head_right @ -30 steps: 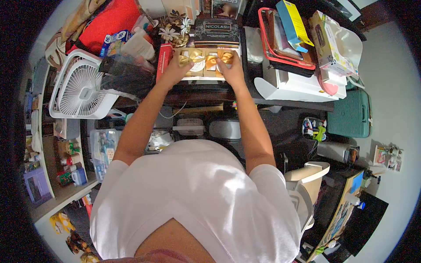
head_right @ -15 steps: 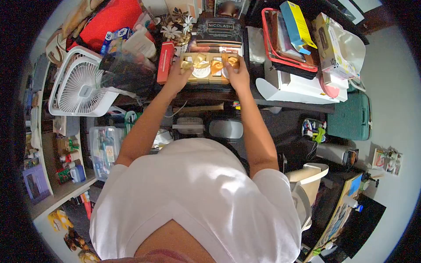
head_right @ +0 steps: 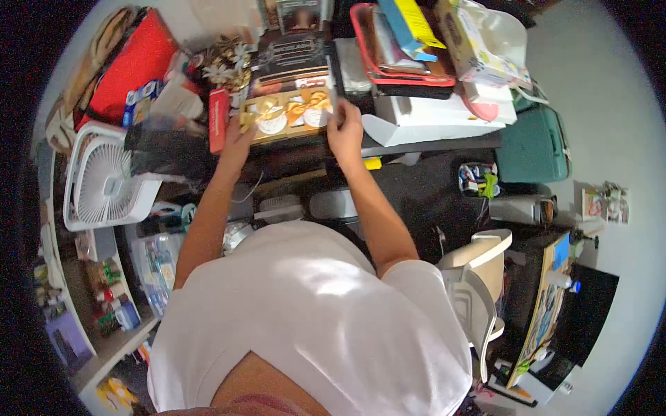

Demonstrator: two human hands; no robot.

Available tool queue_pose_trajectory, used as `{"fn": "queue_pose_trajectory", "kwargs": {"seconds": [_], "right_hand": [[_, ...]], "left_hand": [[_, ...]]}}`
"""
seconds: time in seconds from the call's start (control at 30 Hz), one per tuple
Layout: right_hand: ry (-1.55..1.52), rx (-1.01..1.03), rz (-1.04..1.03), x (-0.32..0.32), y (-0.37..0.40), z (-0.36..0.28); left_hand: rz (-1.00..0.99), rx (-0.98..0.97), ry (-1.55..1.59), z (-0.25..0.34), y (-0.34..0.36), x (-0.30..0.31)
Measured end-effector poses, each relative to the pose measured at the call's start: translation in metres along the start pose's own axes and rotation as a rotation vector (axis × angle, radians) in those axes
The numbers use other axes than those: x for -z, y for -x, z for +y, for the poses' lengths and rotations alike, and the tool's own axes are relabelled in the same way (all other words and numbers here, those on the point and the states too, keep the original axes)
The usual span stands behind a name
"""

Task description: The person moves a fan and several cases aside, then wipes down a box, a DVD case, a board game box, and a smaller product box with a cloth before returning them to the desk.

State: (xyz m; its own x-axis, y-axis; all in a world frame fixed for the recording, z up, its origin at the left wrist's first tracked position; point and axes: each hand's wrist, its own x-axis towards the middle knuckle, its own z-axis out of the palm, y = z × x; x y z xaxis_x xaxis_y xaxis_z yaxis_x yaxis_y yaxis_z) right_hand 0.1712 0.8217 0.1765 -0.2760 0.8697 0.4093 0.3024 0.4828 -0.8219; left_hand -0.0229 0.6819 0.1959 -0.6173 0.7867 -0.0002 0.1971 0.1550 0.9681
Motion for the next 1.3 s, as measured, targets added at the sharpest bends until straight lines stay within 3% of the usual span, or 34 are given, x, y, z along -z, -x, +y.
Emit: {"fn": "queue_pose_trajectory", "kwargs": {"seconds": [0.13, 0.2, 0.3, 0.4, 0.47, 0.53, 0.63, 0.73, 0.87, 0.9, 1.07, 1.2, 1.27, 1.3], "right_hand": [[-0.456, -0.343, 0.016, 0.040, 0.023, 0.008], [-0.298, -0.423, 0.016, 0.056, 0.029, 0.014], [-0.276, -0.373, -0.010, 0.054, 0.029, 0.020], [-0.069, -0.018, 0.008, 0.029, 0.015, 0.013], [-0.138, -0.164, -0.148, 0.014, 0.011, 0.004], [0.128, -0.021, -0.197, -0.002, 0.007, 0.003], [0.138, -0.048, -0.175, -0.013, 0.006, -0.012], [-0.102, -0.222, -0.134, -0.024, 0.005, 0.014], [-0.025, -0.209, -0.146, -0.022, 0.004, 0.018], [-0.130, -0.300, -0.176, -0.019, 0.003, 0.014], [0.039, -0.173, -0.155, -0.012, 0.002, 0.007], [-0.178, -0.224, -0.243, -0.005, 0.003, -0.007], [-0.186, -0.257, -0.253, -0.004, 0.005, 0.013], [-0.266, -0.212, -0.132, -0.008, 0.010, 0.015]], "left_hand": [[-0.017, 0.085, 0.109, 0.008, 0.020, 0.015], [-0.050, 0.132, 0.145, 0.007, 0.026, 0.025], [-0.105, 0.169, 0.073, 0.003, 0.017, 0.024], [-0.072, 0.241, 0.118, 0.014, 0.010, 0.012], [-0.077, 0.242, 0.114, 0.004, 0.004, 0.010], [-0.047, 0.281, 0.111, 0.016, 0.005, 0.006], [-0.017, 0.265, 0.061, 0.010, 0.001, 0.004], [0.003, 0.308, 0.059, -0.023, -0.013, 0.005], [-0.073, 0.272, 0.087, -0.018, -0.016, 0.006], [-0.068, 0.249, 0.104, -0.013, -0.014, 0.006], [-0.013, 0.169, 0.094, -0.004, -0.010, -0.004], [0.005, 0.139, -0.151, -0.027, -0.012, -0.007], [0.031, 0.059, -0.062, -0.026, -0.001, 0.000], [0.030, 0.038, -0.031, -0.014, 0.009, 0.005]]}}
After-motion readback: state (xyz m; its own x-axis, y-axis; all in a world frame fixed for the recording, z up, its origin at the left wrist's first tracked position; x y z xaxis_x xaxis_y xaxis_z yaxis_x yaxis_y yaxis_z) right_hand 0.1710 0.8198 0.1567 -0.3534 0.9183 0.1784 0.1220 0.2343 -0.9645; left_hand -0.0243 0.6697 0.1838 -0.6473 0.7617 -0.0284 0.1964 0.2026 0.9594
